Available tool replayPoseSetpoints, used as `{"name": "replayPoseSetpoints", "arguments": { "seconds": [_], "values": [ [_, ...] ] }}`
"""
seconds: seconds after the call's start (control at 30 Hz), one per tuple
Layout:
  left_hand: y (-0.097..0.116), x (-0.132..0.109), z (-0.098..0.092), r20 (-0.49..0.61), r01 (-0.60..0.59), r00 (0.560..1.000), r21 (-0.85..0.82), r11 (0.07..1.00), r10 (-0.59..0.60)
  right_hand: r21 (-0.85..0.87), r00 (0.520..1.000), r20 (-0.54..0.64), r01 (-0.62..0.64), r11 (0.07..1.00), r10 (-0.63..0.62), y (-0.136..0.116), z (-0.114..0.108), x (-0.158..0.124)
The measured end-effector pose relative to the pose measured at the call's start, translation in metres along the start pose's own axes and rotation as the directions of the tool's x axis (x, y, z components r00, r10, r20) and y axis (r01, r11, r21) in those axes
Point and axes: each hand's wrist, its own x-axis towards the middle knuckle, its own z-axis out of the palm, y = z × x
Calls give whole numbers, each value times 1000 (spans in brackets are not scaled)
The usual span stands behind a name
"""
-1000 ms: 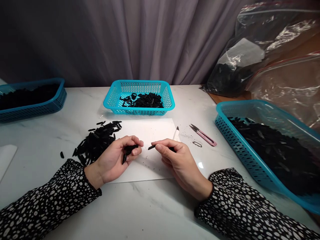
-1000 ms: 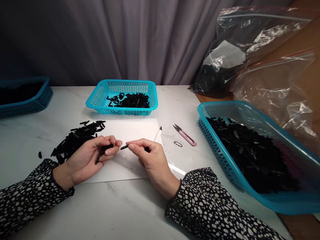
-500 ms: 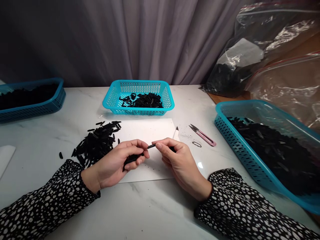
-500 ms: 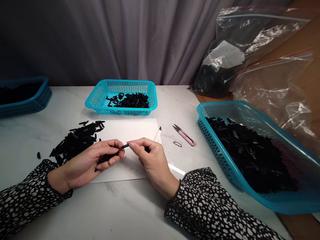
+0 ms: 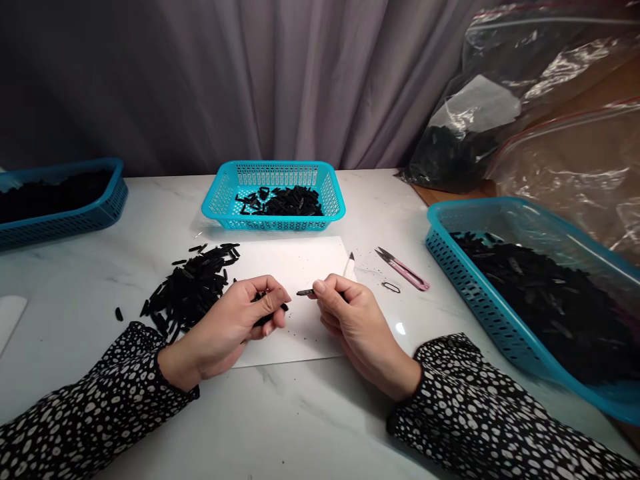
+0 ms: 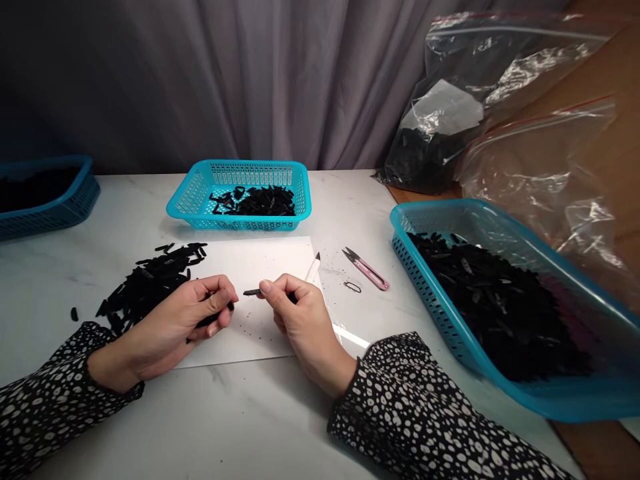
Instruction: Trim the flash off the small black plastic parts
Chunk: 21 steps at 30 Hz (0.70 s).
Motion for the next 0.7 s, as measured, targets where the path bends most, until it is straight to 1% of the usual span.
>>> {"name": "replayPoseSetpoints", "arguments": {
  "seconds": [0.17, 0.27, 0.37, 0.43, 0.53, 0.63, 0.7],
  "values": [
    [2, -1, 2, 0, -19, 1000, -18, 1000, 19, 18, 1000, 5, 4, 1000, -4, -1, 1, 0],
    [1, -2, 3, -26, -30, 999, 8, 1000, 30, 115, 999, 36, 4, 993, -8, -4, 2, -1],
    [0, -2, 5, -48, -86, 995, 62, 994, 89, 186, 997, 82, -4, 983, -12, -7, 2, -1],
    [-1, -1, 6, -48, -127, 990, 102, 987, 132, 149, 997, 78, 1, 989, -12, -7, 2, 0],
    [-4, -1, 5, -44, -208, 975, 167, 964, 218, 35, 996, 63, 54, 998, -56, -4, 2, 1],
    [-5, -2, 4, -40, -302, 946, 244, 921, 321, -44, 986, 104, 132, 990, -127, 0, 2, 2],
    [-5, -3, 4, -28, -338, 932, 285, 897, 361, -81, 981, 118, 163, 983, -153, 1, 2, 1]
  ]
}}
